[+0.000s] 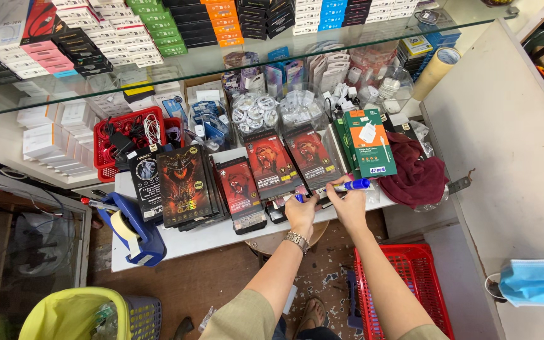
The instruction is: The person writes on the side of small product boxes using a blue marker. They pick up each box, write on it, and place it back on the counter in a stack.
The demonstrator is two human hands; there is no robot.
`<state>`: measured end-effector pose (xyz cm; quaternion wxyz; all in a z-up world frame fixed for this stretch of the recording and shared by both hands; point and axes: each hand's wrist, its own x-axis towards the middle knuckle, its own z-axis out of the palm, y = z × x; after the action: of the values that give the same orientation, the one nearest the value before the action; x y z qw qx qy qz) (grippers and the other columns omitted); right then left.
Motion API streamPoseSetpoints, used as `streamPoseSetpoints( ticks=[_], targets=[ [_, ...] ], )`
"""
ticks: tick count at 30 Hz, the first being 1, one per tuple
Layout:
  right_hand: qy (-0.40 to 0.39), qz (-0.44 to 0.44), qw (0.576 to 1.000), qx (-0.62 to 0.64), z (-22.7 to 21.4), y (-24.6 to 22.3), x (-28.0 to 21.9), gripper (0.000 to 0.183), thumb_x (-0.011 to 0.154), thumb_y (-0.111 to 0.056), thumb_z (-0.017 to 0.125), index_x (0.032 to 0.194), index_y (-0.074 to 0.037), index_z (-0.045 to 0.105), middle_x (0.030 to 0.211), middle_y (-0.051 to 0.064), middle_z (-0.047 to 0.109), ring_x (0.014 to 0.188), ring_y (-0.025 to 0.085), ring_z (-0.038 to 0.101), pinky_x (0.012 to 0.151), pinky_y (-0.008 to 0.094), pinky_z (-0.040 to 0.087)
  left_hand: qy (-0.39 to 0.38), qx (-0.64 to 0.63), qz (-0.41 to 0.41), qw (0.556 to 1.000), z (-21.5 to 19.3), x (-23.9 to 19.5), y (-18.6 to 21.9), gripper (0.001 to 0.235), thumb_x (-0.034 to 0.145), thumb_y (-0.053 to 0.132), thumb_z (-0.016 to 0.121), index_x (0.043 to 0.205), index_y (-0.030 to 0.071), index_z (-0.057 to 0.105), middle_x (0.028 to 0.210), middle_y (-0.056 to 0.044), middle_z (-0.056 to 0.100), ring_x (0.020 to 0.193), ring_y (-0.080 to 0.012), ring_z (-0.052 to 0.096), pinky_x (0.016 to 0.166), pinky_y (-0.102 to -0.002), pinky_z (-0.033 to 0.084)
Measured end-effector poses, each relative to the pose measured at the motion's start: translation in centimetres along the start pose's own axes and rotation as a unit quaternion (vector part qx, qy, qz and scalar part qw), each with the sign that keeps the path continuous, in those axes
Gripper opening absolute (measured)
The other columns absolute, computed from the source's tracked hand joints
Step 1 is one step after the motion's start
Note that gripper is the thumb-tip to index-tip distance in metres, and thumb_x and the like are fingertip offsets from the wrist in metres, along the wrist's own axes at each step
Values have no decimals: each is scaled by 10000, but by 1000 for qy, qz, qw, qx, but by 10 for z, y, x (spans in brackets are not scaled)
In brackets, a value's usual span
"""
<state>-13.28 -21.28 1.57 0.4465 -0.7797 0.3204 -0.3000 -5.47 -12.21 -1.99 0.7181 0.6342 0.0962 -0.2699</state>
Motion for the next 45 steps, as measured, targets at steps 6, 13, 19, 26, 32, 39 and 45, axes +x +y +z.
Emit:
streamPoseSetpoints(
  ticks=[6,13,19,26,32,39,45],
  targets=[
    [8,-22,1000,11,-1,-1,0,201,884,-203,763,941,-30,678,766,74,712,668,144,641,621,311,505,-10,1,-8,1000,-1,0,2,180,781,-50,792,850,-42,626,851,-109,710,689,-187,724,582,-320,657],
    [9,-38,999,2,-3,4,3,191,888,-195,764,947,-33,682,746,72,689,665,130,597,619,301,478,-14,-12,-8,1000,-1,2,-1,191,796,-50,789,849,-54,606,854,-118,703,691,-187,722,588,-325,663],
    [9,-11,1000,21,-5,3,7,187,893,-198,748,936,-34,670,726,43,669,637,110,556,582,300,446,-16,-22,-14,1000,-1,2,-1,178,789,-59,783,834,-29,613,840,-107,698,684,-193,718,588,-323,654],
    [11,-19,1000,2,-7,3,9,182,892,-184,756,928,-24,676,719,46,670,628,95,551,573,287,440,-17,-26,-16,999,-1,3,-3,202,794,-59,786,828,-36,588,827,-98,681,679,-191,715,585,-323,659],
    [14,-2,999,50,-6,8,9,167,910,-169,746,937,-26,664,724,38,654,643,71,531,568,274,425,-20,-29,-14,999,-1,6,-6,218,795,-62,788,821,-40,573,818,-101,665,673,-201,715,585,-330,660],
    [-9,-35,997,62,-11,9,-5,167,911,-184,738,913,-26,681,754,34,686,703,79,580,629,273,462,-19,-40,-13,999,-1,4,-5,246,784,-72,784,799,-14,545,816,-91,640,679,-197,710,589,-337,673],
    [-3,-62,997,36,-6,4,-7,176,897,-210,753,933,-46,700,798,57,724,726,107,630,681,295,499,-14,-24,-14,1000,-1,6,-4,265,785,-60,804,799,-35,540,821,-100,648,678,-197,709,585,-333,671]
  ],
)
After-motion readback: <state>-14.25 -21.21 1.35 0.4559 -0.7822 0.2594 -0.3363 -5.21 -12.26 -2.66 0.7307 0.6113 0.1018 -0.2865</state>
